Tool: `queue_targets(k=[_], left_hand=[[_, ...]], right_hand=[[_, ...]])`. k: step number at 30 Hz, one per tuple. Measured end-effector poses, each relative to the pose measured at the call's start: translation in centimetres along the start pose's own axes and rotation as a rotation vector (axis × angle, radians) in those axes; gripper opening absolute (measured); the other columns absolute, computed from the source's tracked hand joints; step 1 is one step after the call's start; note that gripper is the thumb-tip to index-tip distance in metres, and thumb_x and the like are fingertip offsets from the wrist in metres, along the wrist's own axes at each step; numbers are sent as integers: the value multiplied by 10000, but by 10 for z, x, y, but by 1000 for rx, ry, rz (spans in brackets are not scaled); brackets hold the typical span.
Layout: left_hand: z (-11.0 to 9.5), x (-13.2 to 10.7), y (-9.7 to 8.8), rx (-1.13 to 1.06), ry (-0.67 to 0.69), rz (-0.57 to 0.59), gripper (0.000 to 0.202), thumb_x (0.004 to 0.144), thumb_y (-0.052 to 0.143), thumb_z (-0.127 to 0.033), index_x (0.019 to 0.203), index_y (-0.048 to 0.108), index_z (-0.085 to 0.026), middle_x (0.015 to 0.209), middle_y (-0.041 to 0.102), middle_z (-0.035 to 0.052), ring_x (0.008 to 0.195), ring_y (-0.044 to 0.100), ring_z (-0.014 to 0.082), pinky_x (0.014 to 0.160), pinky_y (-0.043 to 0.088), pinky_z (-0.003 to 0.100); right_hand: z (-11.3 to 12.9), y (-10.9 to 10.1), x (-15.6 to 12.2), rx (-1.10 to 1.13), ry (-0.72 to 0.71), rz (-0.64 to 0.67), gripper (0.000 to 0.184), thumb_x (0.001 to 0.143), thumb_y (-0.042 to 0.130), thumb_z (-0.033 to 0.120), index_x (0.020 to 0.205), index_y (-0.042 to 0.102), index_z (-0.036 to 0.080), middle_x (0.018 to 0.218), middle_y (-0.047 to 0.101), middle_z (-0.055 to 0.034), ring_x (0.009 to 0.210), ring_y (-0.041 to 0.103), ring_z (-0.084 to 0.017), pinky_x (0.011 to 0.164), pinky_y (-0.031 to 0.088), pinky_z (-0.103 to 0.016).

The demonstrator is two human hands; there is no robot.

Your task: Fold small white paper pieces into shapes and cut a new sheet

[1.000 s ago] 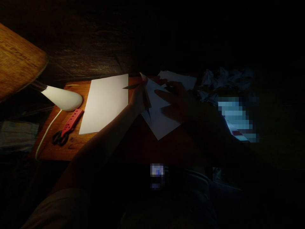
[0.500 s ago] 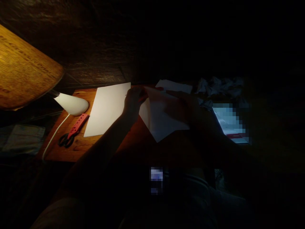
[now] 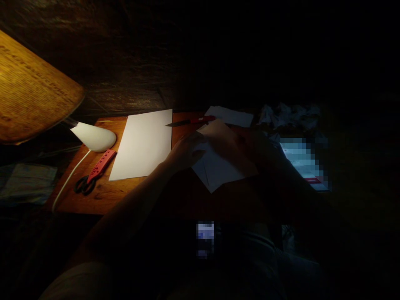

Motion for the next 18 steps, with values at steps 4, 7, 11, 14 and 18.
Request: queue_targets(k=[4, 7, 11, 14, 18], left_hand=[[4, -2, -1, 68, -41, -22, 424, 889, 801, -319, 1300, 744, -231, 1454, 729, 162, 1409, 647, 407, 1245, 450, 613], [6, -1, -6, 117, -105, -62, 465, 813, 892, -367, 1241, 752, -248, 1439, 732, 157, 1421, 615, 445, 1255, 405, 637], [8, -1, -11, 115, -123, -60, 473, 768, 898, -320, 1218, 758, -267, 1471, 729, 133, 1448, 588, 456, 1281, 354, 646], [8, -2, -11, 116, -104, -5, 549, 759, 869, -281, 1291, 735, -265, 1531, 703, 135, 1473, 581, 455, 1293, 349, 657], [8, -5, -12, 213, -85, 34, 594, 789, 829, -288, 1362, 674, -257, 1559, 682, 132, 1492, 583, 425, 1294, 393, 659]], right_hand=[[28, 13, -3, -174, -203, 142, 559, 983, 604, 175, 1466, 787, 391, 1548, 761, -6, 1375, 744, -342, 1158, 624, -609], [37, 19, -7, -210, -315, 223, 514, 991, 660, 205, 1456, 789, 381, 1701, 638, -9, 1514, 657, -320, 1256, 566, -608], [35, 27, -13, -243, -358, 271, 486, 1010, 788, 386, 1491, 771, 324, 1702, 634, -86, 1583, 587, -352, 1272, 531, -615], [32, 34, -15, -292, -333, 313, 523, 1025, 799, 444, 1530, 741, 322, 1659, 675, -92, 1538, 624, -364, 1246, 536, -625], [43, 43, -17, -365, -377, 381, 598, 944, 891, 532, 1461, 779, 253, 1633, 688, -139, 1460, 671, -390, 1235, 530, -648]])
Point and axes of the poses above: each hand's wrist, its own x-axis towards the middle knuckle, its own y-axis out of the palm, z = x × y, the point moved 7 cm from there along x, towards the middle knuckle
